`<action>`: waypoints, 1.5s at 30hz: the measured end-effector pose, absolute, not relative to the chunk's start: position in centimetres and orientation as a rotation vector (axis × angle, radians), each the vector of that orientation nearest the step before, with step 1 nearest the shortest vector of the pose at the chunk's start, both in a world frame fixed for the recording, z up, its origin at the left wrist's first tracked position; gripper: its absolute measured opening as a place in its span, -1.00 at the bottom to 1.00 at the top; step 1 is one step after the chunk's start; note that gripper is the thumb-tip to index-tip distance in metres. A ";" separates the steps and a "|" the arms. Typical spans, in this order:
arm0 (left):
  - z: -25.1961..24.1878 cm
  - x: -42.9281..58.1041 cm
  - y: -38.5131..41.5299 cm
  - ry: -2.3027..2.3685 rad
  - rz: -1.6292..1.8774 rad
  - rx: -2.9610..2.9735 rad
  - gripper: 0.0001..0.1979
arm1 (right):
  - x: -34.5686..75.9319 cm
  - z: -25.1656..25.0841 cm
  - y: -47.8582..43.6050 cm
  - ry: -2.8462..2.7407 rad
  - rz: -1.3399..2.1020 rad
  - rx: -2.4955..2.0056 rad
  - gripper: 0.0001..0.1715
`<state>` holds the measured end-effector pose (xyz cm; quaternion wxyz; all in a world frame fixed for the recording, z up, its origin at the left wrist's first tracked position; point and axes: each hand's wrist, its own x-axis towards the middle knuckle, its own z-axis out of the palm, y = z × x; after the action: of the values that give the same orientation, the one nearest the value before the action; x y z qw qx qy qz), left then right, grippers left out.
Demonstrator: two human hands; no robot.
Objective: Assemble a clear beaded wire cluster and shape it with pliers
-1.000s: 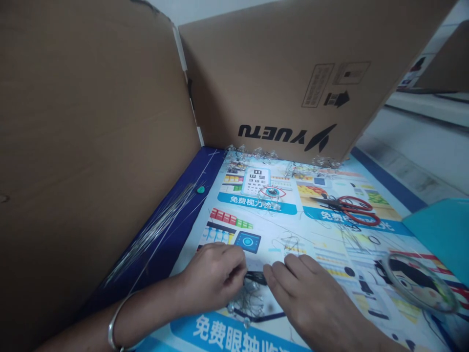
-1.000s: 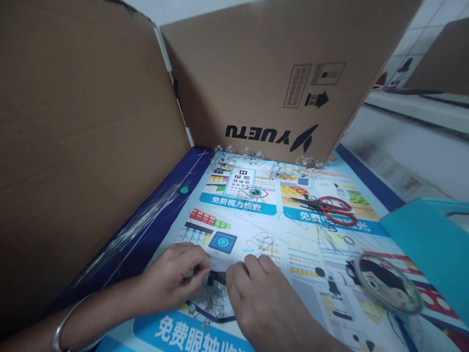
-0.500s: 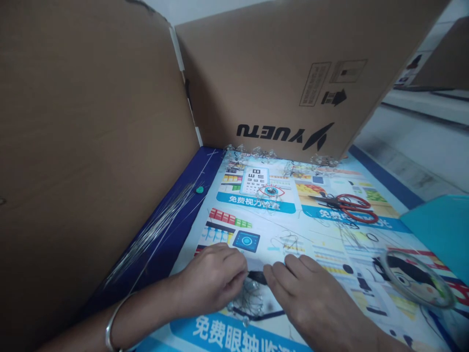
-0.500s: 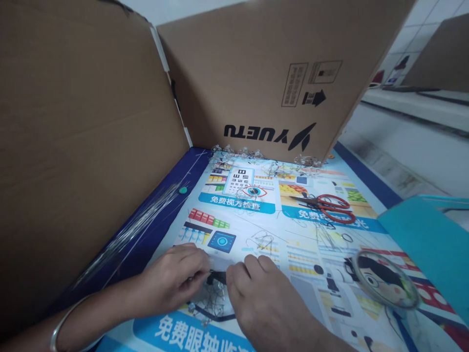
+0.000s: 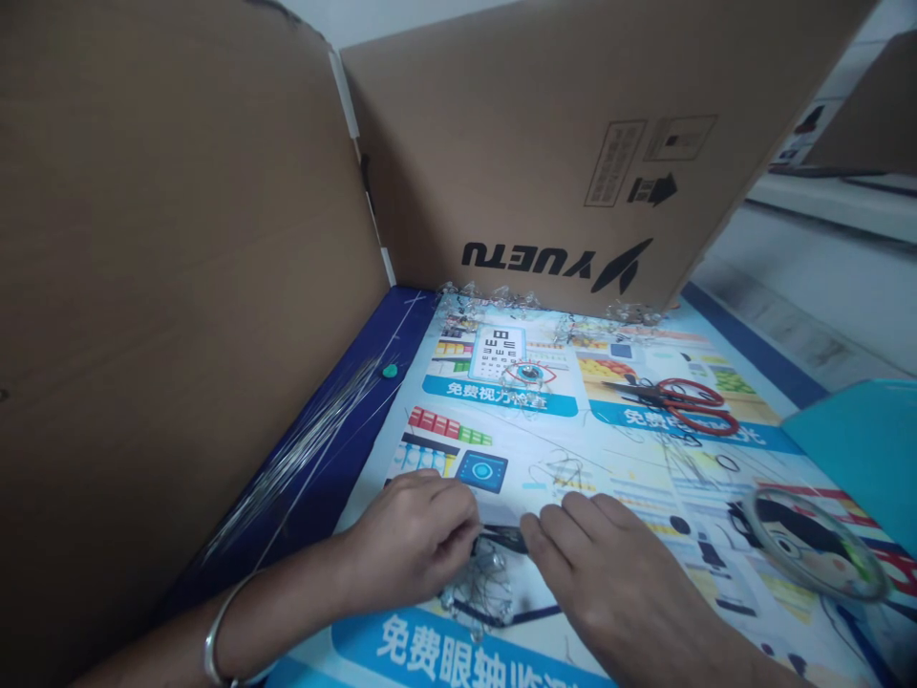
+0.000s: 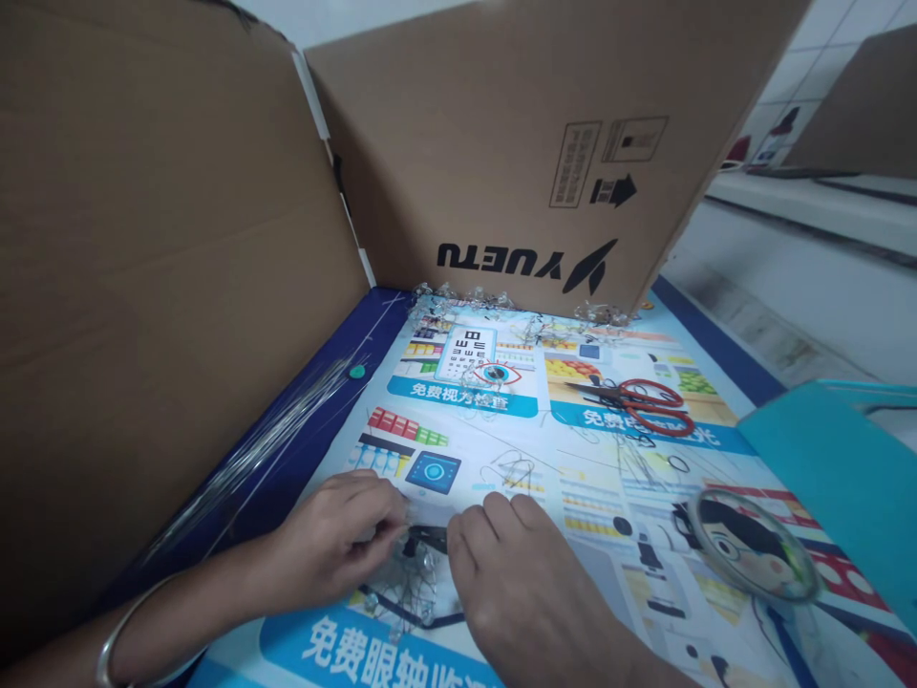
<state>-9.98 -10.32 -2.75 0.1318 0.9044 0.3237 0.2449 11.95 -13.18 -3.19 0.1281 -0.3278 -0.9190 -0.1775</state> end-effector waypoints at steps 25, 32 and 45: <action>-2.8 -9.7 -10.5 0.934 0.813 2.624 -0.88 | 11.5 -3.3 -13.4 -2.648 -0.507 -0.938 -0.73; -2.8 -9.6 -10.6 0.924 0.818 2.616 -0.88 | 11.7 -3.4 -13.5 -2.676 -0.451 -0.932 -0.82; -2.9 -9.5 -10.9 0.875 0.847 2.659 -0.86 | 11.4 -3.1 -13.6 -2.699 -0.453 -0.990 -0.82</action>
<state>-9.49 -10.90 -2.88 0.1082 0.9039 0.2973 0.2878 11.42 -13.55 -3.07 0.1153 -0.3380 -0.9212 -0.1544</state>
